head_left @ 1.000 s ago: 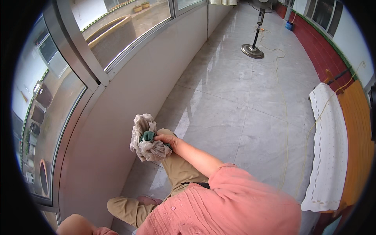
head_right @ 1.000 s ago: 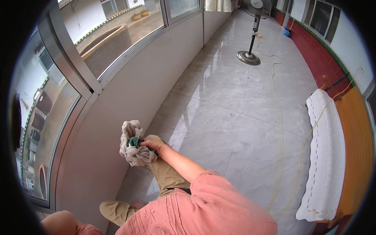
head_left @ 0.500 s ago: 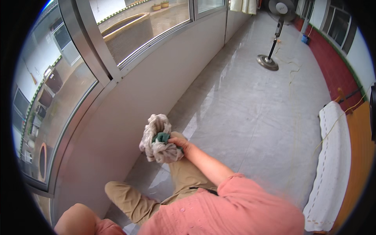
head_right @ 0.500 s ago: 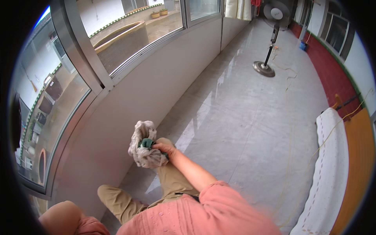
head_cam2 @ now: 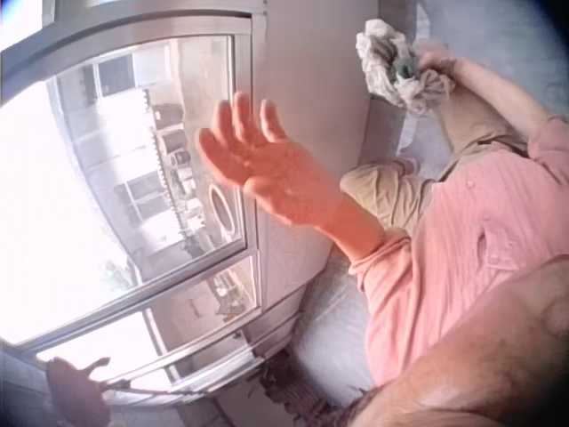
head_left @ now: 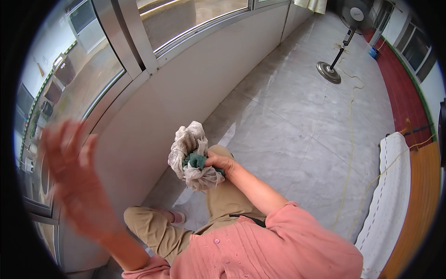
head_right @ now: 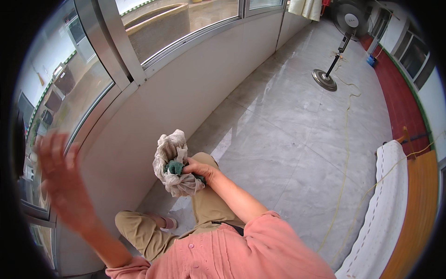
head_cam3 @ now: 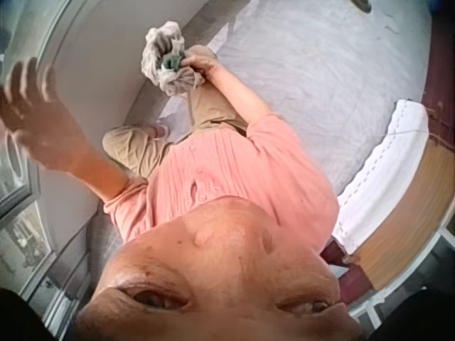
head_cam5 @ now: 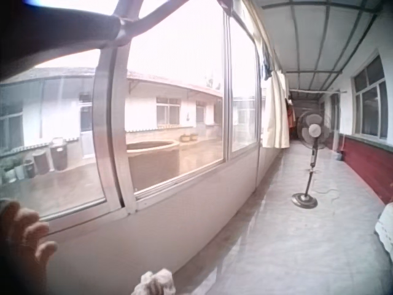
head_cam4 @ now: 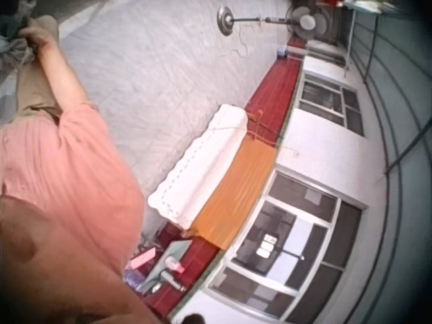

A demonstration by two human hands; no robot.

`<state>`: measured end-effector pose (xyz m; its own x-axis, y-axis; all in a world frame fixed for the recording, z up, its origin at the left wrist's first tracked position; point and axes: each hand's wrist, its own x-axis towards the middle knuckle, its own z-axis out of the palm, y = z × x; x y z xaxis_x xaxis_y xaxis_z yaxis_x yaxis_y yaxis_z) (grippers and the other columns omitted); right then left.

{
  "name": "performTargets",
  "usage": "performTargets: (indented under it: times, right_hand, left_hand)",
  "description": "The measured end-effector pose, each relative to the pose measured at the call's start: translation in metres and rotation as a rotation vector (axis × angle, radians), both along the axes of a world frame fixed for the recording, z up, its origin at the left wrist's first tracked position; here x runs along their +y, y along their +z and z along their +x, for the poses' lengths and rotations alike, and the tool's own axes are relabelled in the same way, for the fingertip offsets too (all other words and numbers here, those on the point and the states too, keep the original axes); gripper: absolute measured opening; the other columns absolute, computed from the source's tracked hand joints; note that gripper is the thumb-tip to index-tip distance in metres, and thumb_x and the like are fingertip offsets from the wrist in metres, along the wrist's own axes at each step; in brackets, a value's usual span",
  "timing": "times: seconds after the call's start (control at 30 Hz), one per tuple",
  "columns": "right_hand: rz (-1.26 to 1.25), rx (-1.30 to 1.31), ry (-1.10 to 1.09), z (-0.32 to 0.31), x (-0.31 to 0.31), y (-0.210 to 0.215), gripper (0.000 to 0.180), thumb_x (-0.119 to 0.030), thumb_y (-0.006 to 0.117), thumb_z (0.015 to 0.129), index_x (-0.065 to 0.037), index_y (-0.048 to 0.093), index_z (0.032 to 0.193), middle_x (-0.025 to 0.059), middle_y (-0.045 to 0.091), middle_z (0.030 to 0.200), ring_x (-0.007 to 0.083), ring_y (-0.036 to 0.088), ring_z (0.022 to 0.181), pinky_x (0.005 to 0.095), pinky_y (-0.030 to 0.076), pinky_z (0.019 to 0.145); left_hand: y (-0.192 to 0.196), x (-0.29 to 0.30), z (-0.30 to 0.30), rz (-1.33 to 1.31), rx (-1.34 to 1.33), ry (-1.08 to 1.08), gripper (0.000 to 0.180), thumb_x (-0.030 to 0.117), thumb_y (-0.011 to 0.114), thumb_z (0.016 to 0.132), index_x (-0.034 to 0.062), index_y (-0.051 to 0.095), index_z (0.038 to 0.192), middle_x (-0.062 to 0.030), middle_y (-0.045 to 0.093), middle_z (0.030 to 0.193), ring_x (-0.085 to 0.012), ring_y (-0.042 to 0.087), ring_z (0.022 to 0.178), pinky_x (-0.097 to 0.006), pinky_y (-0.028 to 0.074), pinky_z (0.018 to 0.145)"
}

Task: The person sits on a small stool and wipes the lower frame and glass of a large window using two cloths. They alternate between the cloths to clean the horizontal and vertical sections of the window frame and the glass surface.

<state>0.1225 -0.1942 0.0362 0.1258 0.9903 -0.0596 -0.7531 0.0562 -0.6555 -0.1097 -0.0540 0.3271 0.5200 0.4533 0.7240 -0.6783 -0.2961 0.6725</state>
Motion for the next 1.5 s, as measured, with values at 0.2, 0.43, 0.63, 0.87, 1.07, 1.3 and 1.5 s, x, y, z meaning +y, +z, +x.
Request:
performTargets:
  times: [0.2, 0.43, 0.63, 0.87, 1.07, 1.3, 1.5]
  right_hand:
    - [0.042, -0.372, 0.35, -0.041, 0.053, 0.048, 0.074, -0.002, 0.08, 0.071, 0.002, 0.054, 0.14, 0.0062, 0.066, 0.127, 0.0164, 0.06, 0.117, 0.0313, 0.046, 0.106]
    - [0.165, -0.828, 0.317, -0.044, 0.1, 0.057, 0.095, -0.004, 0.077, 0.067, 0.002, 0.042, 0.154, 0.0109, 0.056, 0.143, 0.0195, 0.049, 0.132, 0.0304, 0.038, 0.114]
    - [0.045, -1.192, 0.442, -0.003, 0.131, 0.022, 0.089, -0.009, 0.076, 0.066, -0.001, 0.048, 0.151, 0.0193, 0.06, 0.143, 0.0297, 0.057, 0.132, 0.0352, 0.043, 0.112]
    - [-0.034, -1.49, 0.652, -0.029, 0.141, 0.021, 0.072, -0.015, 0.075, 0.072, -0.004, 0.058, 0.141, 0.0158, 0.064, 0.136, 0.0355, 0.061, 0.126, 0.0439, 0.05, 0.103]
    - [-0.044, -1.475, 0.603, -0.039, 0.156, 0.011, 0.062, -0.015, 0.076, 0.073, -0.008, 0.061, 0.133, 0.0129, 0.067, 0.127, 0.0349, 0.064, 0.119, 0.0449, 0.053, 0.096]
    - [-0.115, -1.514, 0.61, -0.03, 0.16, 0.021, 0.066, -0.013, 0.074, 0.072, -0.005, 0.061, 0.136, 0.0142, 0.064, 0.136, 0.0358, 0.061, 0.126, 0.0443, 0.05, 0.102]
    - [-0.084, -1.578, 0.598, -0.039, 0.136, 0.007, 0.058, -0.009, 0.072, 0.072, -0.004, 0.065, 0.129, 0.0169, 0.068, 0.127, 0.0377, 0.064, 0.118, 0.0467, 0.053, 0.096]
  left_hand:
    - [-0.234, 0.022, -0.008, -0.869, 0.706, -0.105, 0.099, 0.037, 0.083, 0.084, 0.017, 0.029, 0.165, -0.0097, 0.043, 0.159, -0.0278, 0.043, 0.146, -0.041, 0.037, 0.119]
    - [-0.223, 0.056, -0.028, -0.918, 0.361, 0.332, 0.052, 0.014, 0.073, 0.085, 0.0102, 0.055, 0.133, -0.0062, 0.063, 0.127, -0.0226, 0.061, 0.123, -0.04, 0.052, 0.105]
    - [-0.159, 0.15, 0.037, 0.67, 0.456, 1.287, 0.063, 0.004, 0.09, 0.067, 0.0131, 0.063, 0.124, -0.0075, 0.062, 0.128, -0.0301, 0.059, 0.119, -0.044, 0.049, 0.103]
    - [-0.175, 0.197, 0.172, 1.482, 0.468, 1.362, 0.034, 0.016, 0.072, 0.076, 0.0185, 0.071, 0.109, -0.0012, 0.061, 0.12, -0.0225, 0.058, 0.107, -0.037, 0.045, 0.077]
    - [-0.171, 0.179, 0.255, 1.645, 0.546, 1.195, 0.028, 0.015, 0.069, 0.08, 0.017, 0.065, 0.108, 0.0007, 0.061, 0.114, -0.0195, 0.057, 0.101, -0.036, 0.046, 0.076]
    - [-0.156, 0.202, 0.143, 1.425, 0.586, 1.066, 0.037, 0.008, 0.07, 0.078, 0.0207, 0.065, 0.112, 0.0006, 0.061, 0.119, -0.0226, 0.058, 0.106, -0.042, 0.048, 0.079]
    - [-0.183, 0.221, 0.009, 1.348, 0.721, 1.258, 0.044, 0.001, 0.072, 0.072, 0.0175, 0.065, 0.112, -0.0041, 0.062, 0.117, -0.0284, 0.06, 0.105, -0.041, 0.05, 0.083]
